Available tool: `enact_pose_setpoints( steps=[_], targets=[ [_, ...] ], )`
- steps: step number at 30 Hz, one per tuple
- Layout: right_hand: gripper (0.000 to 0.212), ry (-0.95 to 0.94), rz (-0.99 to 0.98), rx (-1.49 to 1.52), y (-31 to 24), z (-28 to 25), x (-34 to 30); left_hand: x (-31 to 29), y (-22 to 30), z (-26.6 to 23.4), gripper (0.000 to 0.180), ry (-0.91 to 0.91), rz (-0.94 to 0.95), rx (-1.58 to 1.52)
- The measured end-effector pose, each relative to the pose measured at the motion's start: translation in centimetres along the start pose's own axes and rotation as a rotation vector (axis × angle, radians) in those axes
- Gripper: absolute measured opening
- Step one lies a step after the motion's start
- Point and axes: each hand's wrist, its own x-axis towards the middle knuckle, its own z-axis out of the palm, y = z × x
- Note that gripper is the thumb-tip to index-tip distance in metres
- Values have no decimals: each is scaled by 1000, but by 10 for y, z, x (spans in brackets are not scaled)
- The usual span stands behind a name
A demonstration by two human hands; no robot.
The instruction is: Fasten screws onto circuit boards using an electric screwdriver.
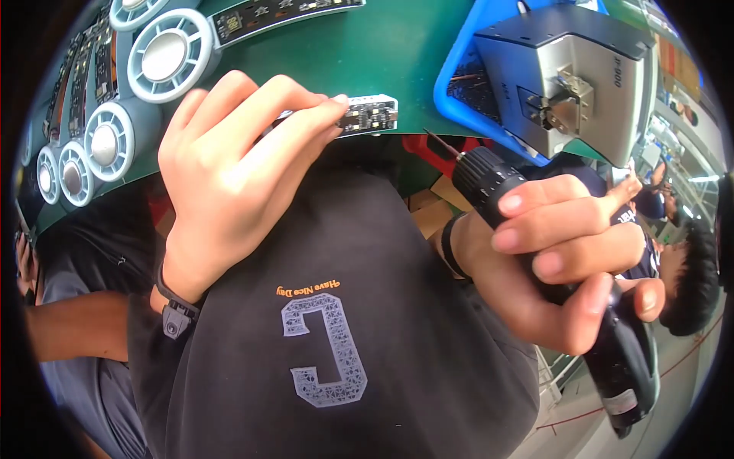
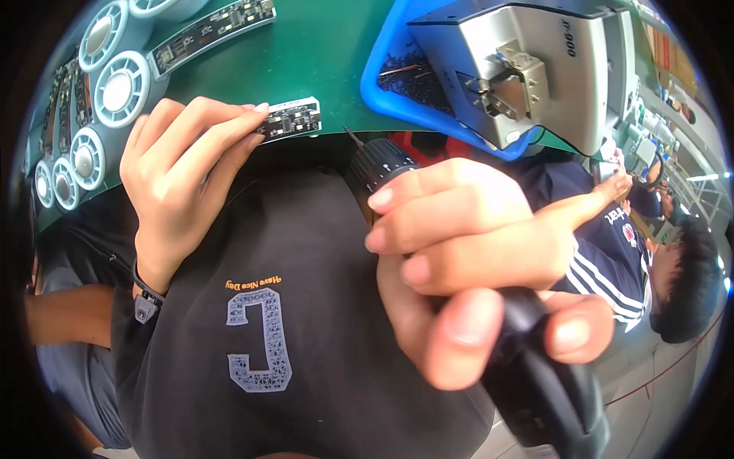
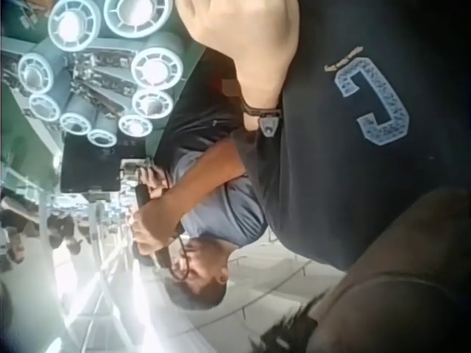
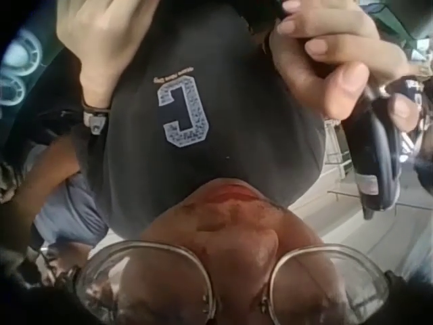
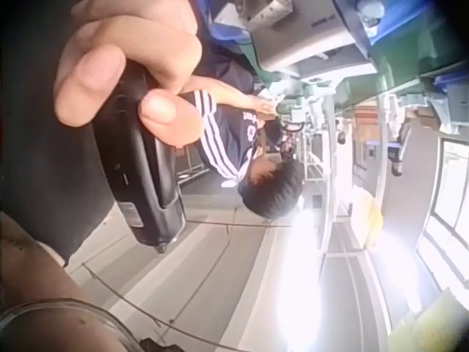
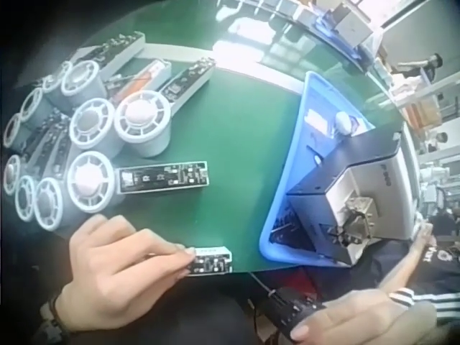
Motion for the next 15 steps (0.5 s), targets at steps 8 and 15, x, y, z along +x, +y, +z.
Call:
enact_pose_setpoints(
  steps=[8, 15],
  targets=[
    [38, 7, 22, 7, 8, 15, -24, -8, -5, 4, 29, 37, 16, 1],
    [36, -32, 62, -99, 9, 22, -31, -12, -5, 3, 33, 45, 11, 5]
  ],
)
